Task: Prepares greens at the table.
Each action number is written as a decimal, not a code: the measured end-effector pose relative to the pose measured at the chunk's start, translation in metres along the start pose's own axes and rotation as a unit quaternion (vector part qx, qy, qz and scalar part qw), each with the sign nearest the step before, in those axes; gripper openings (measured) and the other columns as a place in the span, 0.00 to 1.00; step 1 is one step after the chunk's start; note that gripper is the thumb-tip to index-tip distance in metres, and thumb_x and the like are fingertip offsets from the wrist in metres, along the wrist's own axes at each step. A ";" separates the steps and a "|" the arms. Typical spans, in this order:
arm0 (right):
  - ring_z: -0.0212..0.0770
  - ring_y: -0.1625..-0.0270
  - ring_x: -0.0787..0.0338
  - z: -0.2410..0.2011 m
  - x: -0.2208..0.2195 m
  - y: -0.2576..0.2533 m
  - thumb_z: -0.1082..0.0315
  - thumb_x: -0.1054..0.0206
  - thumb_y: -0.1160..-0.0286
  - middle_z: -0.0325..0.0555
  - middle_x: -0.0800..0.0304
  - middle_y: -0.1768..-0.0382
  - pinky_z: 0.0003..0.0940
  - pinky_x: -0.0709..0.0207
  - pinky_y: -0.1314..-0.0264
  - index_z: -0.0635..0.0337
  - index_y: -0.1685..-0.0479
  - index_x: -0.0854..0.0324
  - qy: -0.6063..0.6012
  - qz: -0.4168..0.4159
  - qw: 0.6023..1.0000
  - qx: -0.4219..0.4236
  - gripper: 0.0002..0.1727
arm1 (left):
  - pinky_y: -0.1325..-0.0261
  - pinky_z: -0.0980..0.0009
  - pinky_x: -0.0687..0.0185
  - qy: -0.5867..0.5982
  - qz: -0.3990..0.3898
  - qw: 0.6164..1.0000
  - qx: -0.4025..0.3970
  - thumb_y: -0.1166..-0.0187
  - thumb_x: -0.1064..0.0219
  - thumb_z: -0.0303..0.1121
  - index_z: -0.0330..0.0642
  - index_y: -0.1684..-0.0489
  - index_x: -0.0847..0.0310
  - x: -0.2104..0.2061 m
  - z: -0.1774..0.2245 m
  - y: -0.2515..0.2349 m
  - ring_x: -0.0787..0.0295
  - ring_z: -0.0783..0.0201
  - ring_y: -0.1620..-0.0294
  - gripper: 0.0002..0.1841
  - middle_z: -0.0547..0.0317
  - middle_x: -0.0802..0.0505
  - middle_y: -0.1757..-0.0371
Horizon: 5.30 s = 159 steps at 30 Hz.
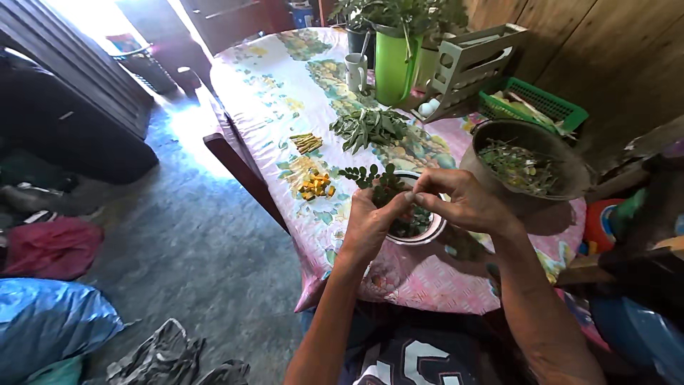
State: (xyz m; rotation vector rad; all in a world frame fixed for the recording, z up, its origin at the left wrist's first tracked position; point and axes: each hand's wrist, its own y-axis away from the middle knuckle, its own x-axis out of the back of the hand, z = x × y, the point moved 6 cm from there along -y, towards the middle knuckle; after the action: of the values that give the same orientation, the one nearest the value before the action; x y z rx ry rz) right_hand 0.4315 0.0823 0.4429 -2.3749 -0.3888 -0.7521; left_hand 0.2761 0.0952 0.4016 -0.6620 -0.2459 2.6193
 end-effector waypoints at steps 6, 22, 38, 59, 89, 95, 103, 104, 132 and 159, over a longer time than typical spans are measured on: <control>0.25 0.72 0.18 -0.001 0.004 0.003 0.67 0.37 0.25 0.32 0.17 0.72 0.22 0.21 0.71 0.55 0.66 0.16 0.035 0.019 0.999 -0.003 0.06 | 0.65 0.69 0.10 -0.019 0.007 0.999 -0.030 0.20 0.32 0.24 0.37 0.53 0.16 -0.002 0.000 -0.001 0.13 0.65 0.74 0.05 0.53 0.11 0.68; 0.23 0.78 0.25 0.007 0.078 0.069 0.68 0.39 0.21 0.30 0.19 0.73 0.17 0.30 0.77 0.52 0.60 0.16 0.044 0.114 0.988 -0.098 0.05 | 0.58 0.66 0.08 -0.069 0.040 0.997 -0.008 0.16 0.36 0.27 0.41 0.50 0.16 0.025 0.003 -0.006 0.11 0.66 0.67 0.05 0.57 0.10 0.61; 0.63 0.54 0.12 0.066 0.211 0.126 0.66 0.29 0.23 0.63 0.11 0.61 0.70 0.24 0.48 0.67 0.57 0.12 0.363 0.170 0.811 -0.427 0.10 | 0.67 0.73 0.10 -0.132 0.017 0.991 -0.018 0.26 0.31 0.20 0.39 0.57 0.12 0.015 -0.013 -0.009 0.10 0.67 0.71 0.06 0.55 0.07 0.61; 0.31 0.57 0.15 -0.007 -0.004 0.025 0.68 0.24 0.32 0.45 0.15 0.52 0.24 0.17 0.57 0.58 0.44 0.09 0.173 0.086 0.981 0.032 0.16 | 0.64 0.73 0.14 -0.009 -0.039 0.993 0.110 0.22 0.30 0.24 0.38 0.55 0.14 -0.005 -0.028 -0.007 0.15 0.67 0.70 0.04 0.53 0.10 0.64; 0.29 0.68 0.14 0.026 -0.022 0.020 0.77 0.33 0.27 0.41 0.13 0.62 0.22 0.15 0.67 0.62 0.49 0.18 -0.048 0.085 0.995 -0.038 0.10 | 0.63 0.69 0.09 -0.069 0.016 0.997 -0.012 0.17 0.34 0.24 0.38 0.48 0.17 0.012 -0.027 0.000 0.11 0.64 0.68 0.06 0.51 0.11 0.61; 0.29 0.66 0.13 0.029 -0.027 0.022 0.78 0.33 0.27 0.42 0.12 0.58 0.22 0.14 0.65 0.62 0.46 0.18 -0.094 0.084 0.991 -0.038 0.12 | 0.65 0.69 0.09 -0.066 0.030 0.997 0.017 0.16 0.35 0.26 0.39 0.51 0.18 0.016 -0.031 0.000 0.12 0.65 0.71 0.04 0.54 0.11 0.63; 0.32 0.70 0.14 0.041 -0.015 0.031 0.78 0.35 0.25 0.44 0.11 0.60 0.24 0.15 0.68 0.62 0.45 0.15 -0.064 0.079 0.992 -0.069 0.12 | 0.61 0.68 0.08 -0.067 0.064 0.995 0.039 0.14 0.38 0.27 0.42 0.50 0.19 0.024 -0.028 0.003 0.11 0.67 0.70 0.04 0.57 0.12 0.61; 0.32 0.63 0.11 0.043 -0.017 0.031 0.76 0.34 0.26 0.43 0.10 0.54 0.26 0.14 0.61 0.61 0.46 0.13 -0.029 0.051 0.996 -0.064 0.12 | 0.60 0.69 0.08 -0.064 0.067 0.995 0.041 0.14 0.38 0.27 0.42 0.50 0.19 0.025 -0.027 0.003 0.11 0.67 0.69 0.04 0.57 0.12 0.60; 0.37 0.48 0.10 0.041 -0.020 0.013 0.74 0.29 0.31 0.47 0.10 0.50 0.35 0.13 0.41 0.66 0.49 0.14 -0.001 0.112 0.993 0.029 0.12 | 0.62 0.75 0.12 0.024 0.088 0.993 0.073 0.12 0.41 0.27 0.42 0.53 0.20 0.018 -0.035 0.004 0.14 0.71 0.71 0.04 0.59 0.12 0.65; 0.39 0.42 0.10 0.042 -0.010 0.013 0.76 0.34 0.33 0.49 0.10 0.49 0.37 0.16 0.34 0.67 0.54 0.15 0.015 0.112 0.993 0.023 0.10 | 0.61 0.75 0.12 0.039 0.081 0.992 0.094 0.11 0.42 0.29 0.44 0.51 0.20 0.016 -0.037 0.004 0.14 0.71 0.70 0.05 0.60 0.13 0.66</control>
State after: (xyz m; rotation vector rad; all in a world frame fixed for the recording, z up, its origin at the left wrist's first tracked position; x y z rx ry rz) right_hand 0.4471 0.0981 0.4037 -2.3130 -0.1223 -0.6671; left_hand 0.2794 0.1010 0.3615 -0.7428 0.0803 2.7179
